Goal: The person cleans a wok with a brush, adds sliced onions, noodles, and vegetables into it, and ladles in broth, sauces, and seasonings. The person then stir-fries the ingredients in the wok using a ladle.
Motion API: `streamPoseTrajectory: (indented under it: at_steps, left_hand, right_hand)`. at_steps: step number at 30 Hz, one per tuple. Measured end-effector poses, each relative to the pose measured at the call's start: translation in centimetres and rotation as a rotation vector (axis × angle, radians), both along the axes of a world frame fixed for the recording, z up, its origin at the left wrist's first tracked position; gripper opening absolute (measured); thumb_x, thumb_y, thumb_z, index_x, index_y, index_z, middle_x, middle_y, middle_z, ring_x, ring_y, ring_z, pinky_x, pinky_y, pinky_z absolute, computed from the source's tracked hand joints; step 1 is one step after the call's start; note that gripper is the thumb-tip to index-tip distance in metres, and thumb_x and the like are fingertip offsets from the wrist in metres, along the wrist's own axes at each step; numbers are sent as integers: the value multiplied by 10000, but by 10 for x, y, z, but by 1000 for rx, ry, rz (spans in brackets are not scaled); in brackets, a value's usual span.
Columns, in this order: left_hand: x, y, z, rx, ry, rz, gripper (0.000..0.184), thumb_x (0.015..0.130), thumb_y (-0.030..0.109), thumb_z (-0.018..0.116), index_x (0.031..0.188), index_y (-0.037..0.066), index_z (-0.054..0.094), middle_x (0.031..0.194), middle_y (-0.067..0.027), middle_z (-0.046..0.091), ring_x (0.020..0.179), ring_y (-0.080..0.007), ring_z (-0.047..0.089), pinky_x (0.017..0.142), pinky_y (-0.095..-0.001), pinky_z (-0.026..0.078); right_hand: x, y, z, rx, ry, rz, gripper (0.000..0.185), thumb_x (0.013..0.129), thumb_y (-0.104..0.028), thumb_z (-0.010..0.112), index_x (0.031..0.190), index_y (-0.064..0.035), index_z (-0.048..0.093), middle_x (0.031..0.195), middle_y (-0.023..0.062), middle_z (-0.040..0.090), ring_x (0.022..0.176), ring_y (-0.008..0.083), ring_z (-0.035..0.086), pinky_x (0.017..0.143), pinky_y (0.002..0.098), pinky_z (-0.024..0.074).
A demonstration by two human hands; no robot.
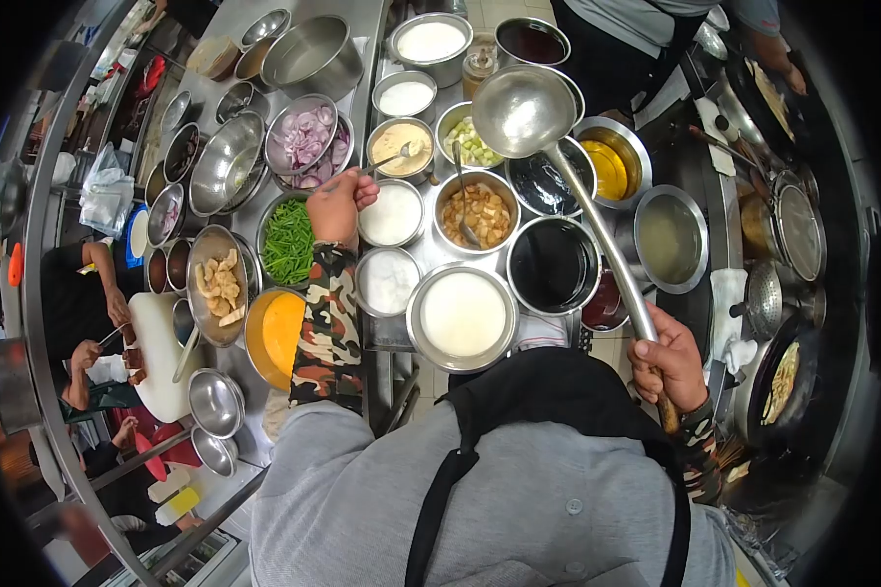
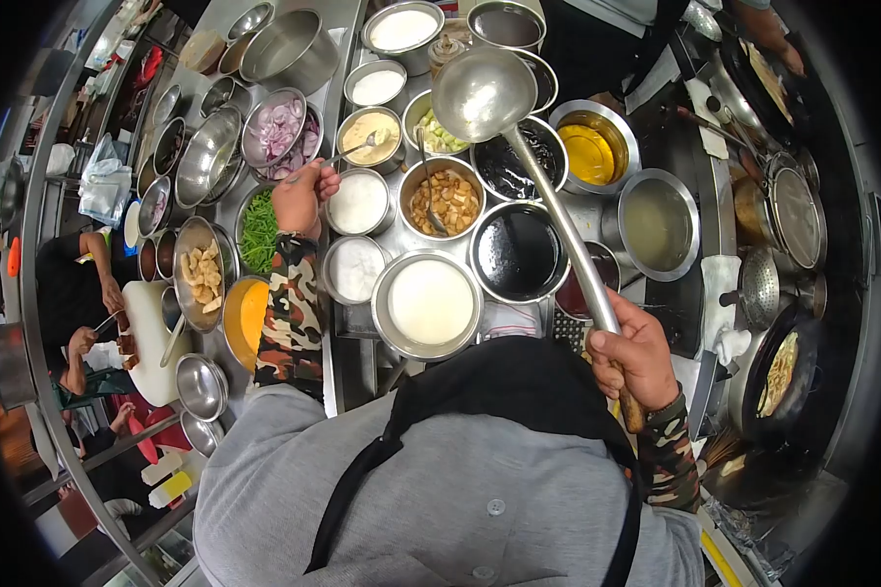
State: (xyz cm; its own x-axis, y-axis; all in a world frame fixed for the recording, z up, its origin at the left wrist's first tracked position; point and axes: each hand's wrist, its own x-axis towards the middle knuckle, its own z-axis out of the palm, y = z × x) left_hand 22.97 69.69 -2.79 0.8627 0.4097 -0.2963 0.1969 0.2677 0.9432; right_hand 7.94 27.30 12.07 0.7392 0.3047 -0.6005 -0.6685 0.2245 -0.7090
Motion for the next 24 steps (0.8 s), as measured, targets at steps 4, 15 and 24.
streamPoseTrajectory:
  at_steps: [4,15,24]
  left_hand:
    - [-7,-10,35,-36,-55,2,259,934,130,577,1087,-78,595,829,-112,659,683,-180,655,622,-253,549]
    - [-85,-14,61,605,-102,3,204,930,101,579,992,-81,647,783,-92,669,636,-120,629,593,-238,528]
    - [-111,-31,18,830,-56,-166,238,920,129,584,1018,-74,661,744,-114,695,652,-133,674,608,-244,525]
  right_hand:
    - [5,12,2,-13,10,29,607,881,-7,549,1444,-41,324,615,6,457,374,57,376,334,222,319]
    - [-2,10,15,-43,2,180,622,871,47,528,1451,-30,316,628,-1,467,387,51,380,350,212,320]
    - [-6,9,14,-70,-20,214,646,849,65,540,1448,-14,311,627,7,488,381,50,388,353,201,317]
